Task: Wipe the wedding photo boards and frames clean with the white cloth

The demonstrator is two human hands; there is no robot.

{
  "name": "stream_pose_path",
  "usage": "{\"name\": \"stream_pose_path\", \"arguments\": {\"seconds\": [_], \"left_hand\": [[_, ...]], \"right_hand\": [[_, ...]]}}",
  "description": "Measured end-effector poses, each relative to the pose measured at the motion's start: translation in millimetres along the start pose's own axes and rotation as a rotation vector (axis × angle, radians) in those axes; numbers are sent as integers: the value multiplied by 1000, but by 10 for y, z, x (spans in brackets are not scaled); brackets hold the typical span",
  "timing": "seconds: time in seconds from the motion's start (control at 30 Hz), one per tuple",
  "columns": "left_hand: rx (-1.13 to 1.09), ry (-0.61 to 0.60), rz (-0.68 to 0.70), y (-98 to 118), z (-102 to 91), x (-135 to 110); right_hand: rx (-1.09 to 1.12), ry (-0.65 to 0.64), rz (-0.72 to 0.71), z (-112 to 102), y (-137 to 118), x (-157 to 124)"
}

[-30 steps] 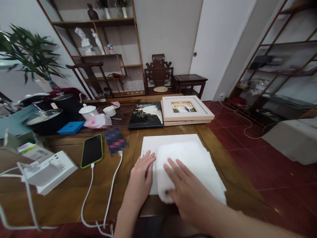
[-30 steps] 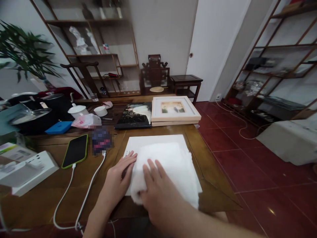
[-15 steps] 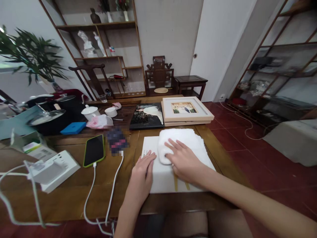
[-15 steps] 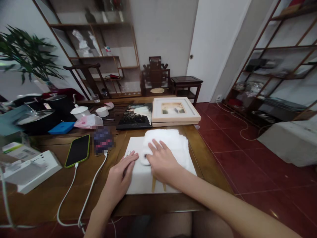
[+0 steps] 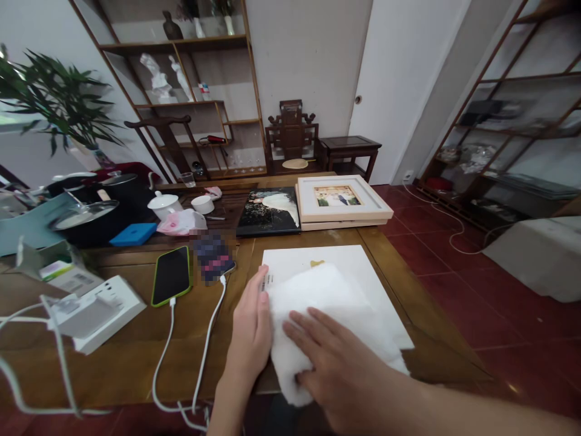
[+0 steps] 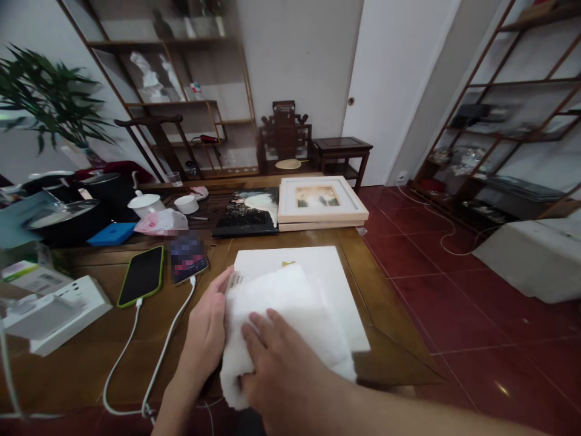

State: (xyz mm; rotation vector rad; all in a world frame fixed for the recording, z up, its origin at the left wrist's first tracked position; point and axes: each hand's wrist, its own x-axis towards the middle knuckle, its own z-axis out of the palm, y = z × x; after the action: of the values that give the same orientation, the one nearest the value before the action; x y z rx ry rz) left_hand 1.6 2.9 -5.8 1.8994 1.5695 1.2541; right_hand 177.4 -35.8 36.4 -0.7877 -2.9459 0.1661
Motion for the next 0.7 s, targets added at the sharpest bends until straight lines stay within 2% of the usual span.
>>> {"name": "stream_pose_path", "arguments": {"seconds": [0.13,0.3,0.43,0.53,0.63,0.7], "left_hand": [[133,-98,61,13,25,3],[198,-91,128,-30,65,25],[227,-54,165,-14,69,37],[225,-51,175,30,54,42],[220,-47,179,40,49,44],[226,-41,173,21,56,43]], "right_hand": [[48,48,172,-73,192,-96],[-37,83,286,-152,547,147],[-79,67,254,-204,776,532],[-82,69,190,-212,841,782],[-88,65,176,-204,844,877],[-95,61,218,-206,859,833]]}}
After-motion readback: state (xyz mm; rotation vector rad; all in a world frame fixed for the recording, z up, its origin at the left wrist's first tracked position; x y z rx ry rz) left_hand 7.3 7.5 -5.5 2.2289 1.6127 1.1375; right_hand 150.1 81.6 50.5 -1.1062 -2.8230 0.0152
